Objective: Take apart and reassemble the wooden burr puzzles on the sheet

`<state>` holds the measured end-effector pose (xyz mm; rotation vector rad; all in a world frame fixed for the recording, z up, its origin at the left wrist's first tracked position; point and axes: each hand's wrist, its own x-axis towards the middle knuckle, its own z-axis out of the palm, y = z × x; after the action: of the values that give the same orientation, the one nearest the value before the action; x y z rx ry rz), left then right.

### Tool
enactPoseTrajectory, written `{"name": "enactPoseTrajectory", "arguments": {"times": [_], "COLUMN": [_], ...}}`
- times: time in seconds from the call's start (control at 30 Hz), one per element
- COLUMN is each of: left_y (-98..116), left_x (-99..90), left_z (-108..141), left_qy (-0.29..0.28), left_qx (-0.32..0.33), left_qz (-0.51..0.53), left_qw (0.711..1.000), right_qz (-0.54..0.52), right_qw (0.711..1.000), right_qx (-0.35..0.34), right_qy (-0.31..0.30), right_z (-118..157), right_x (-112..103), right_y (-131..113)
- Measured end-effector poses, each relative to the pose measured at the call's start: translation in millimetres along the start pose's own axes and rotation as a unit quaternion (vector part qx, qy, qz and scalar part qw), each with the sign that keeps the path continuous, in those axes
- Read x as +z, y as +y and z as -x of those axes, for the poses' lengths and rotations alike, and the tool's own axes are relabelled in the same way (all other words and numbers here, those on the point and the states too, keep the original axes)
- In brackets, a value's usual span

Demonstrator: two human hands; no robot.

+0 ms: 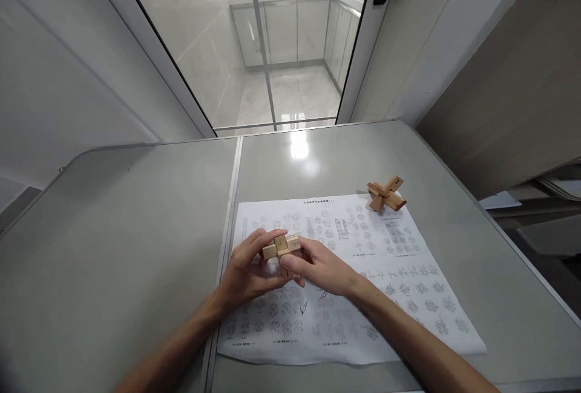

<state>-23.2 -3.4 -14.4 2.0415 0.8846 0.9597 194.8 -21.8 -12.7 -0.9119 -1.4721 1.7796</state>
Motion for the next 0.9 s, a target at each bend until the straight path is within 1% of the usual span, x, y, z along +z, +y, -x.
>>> {"name": "enactPoseTrajectory", "arguments": {"times": [0.1, 0.17, 0.23, 0.3, 0.4, 0.47, 0.53, 0.6, 0.7, 0.8, 0.9], "left_y": [-0.6, -0.9, -1.1, -1.1, -0.7, -0.4, 0.2, 0.8, 1.8, 2.7, 3.5], "left_x": [-1.5, -2.2, -2.7, -3.3, -4.8, -5.8, -6.6, -7.3, -8.1, -8.1, -6.3], "left_z": [-1.0, -1.9, -2.8, -3.6, -4.3, -4.4, -4.2, -4.2, -5.0, -6.4, -6.6], "left_qy": [0.009, 0.006, 0.005, 0.011, 0.004, -0.013, -0.039, -0.062, -0.063, -0.043, -0.01], "left_qx": [0.024, 0.025, 0.016, 0.007, -0.01, -0.026, -0.035, -0.037, -0.022, 0.0, 0.032], "left_qz": [0.004, 0.035, 0.058, 0.067, 0.101, 0.139, 0.17, 0.183, 0.154, 0.117, 0.069], "left_qw": [1.0, 0.999, 0.998, 0.998, 0.995, 0.99, 0.984, 0.98, 0.986, 0.992, 0.997], "right_qz": [0.004, 0.005, 0.037, 0.097, 0.19, 0.24, 0.27, 0.285, 0.292, 0.261, 0.182], "right_qw": [1.0, 1.0, 0.997, 0.99, 0.965, 0.948, 0.937, 0.932, 0.932, 0.947, 0.975], "right_qx": [0.001, -0.021, -0.053, -0.079, -0.105, -0.129, -0.156, -0.17, -0.169, -0.143, -0.081], "right_qy": [0.014, 0.013, 0.028, 0.071, 0.144, 0.162, 0.157, 0.145, 0.133, 0.125, 0.099], "right_z": [0.4, 0.4, 0.8, 1.8, 3.3, 3.9, 4.3, 4.5, 4.2, 3.0, 2.2], "right_x": [1.9, 3.2, 4.2, 4.5, 2.6, 0.0, -2.9, -4.9, -4.8, -2.3, -0.4], "right_y": [-0.5, 0.0, 0.9, 2.2, 4.5, 6.0, 7.1, 7.8, 7.7, 5.4, 2.2]}}
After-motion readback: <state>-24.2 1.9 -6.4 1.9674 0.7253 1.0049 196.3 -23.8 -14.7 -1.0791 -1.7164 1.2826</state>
